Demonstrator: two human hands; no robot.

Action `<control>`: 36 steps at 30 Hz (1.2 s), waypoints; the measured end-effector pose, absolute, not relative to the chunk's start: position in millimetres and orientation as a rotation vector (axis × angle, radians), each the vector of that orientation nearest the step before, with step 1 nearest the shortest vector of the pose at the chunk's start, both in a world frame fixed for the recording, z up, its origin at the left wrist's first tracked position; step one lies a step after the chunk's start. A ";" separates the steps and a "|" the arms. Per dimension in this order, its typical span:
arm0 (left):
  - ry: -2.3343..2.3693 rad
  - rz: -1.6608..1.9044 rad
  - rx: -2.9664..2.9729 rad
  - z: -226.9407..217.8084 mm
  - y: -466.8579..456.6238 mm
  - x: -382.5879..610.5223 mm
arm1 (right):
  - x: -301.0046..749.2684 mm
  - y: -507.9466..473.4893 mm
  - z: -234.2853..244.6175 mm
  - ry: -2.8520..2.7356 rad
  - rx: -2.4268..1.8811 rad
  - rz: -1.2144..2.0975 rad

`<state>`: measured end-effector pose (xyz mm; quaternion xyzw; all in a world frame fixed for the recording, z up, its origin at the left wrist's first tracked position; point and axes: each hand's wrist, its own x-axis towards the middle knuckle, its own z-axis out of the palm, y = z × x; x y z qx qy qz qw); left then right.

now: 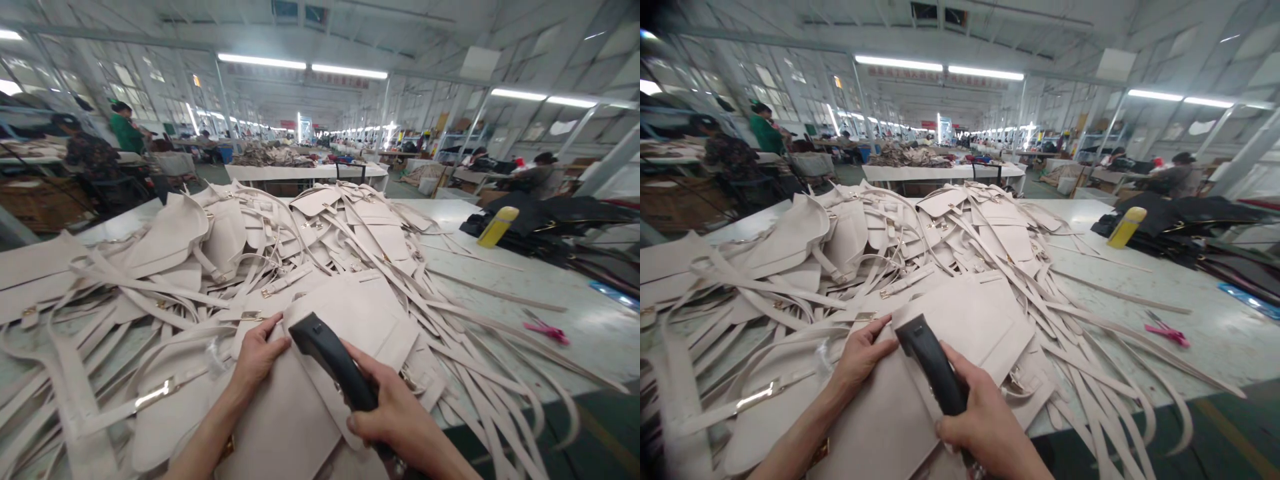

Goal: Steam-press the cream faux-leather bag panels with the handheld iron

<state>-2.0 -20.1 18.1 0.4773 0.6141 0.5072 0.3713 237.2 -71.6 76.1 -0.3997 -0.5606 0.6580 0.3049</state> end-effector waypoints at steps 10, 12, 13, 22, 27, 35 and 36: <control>1.477 1.266 1.223 16.8 -25.4 -0.9 | 207.4 -33.0 83.4 -1.482 -0.896 1.682; 1.597 1.211 1.436 16.2 -26.6 -1.2 | 215.0 -38.3 86.6 -1.485 -0.929 1.669; 1.670 1.159 1.550 16.1 -27.6 -1.3 | 219.6 -42.7 86.9 -1.501 -0.957 1.668; 1.926 0.961 1.848 9.2 -34.0 -2.6 | 229.6 -50.8 71.9 -1.805 -1.227 1.710; 2.011 0.965 1.731 6.2 -33.6 -2.5 | 224.9 -33.8 88.8 -1.921 -1.280 1.722; 2.061 0.931 1.719 9.4 -33.8 -0.9 | 195.4 -25.6 93.6 -2.073 -1.304 1.423; 2.070 0.923 1.720 9.8 -34.4 -1.1 | 195.0 -26.8 94.3 -2.081 -1.303 1.416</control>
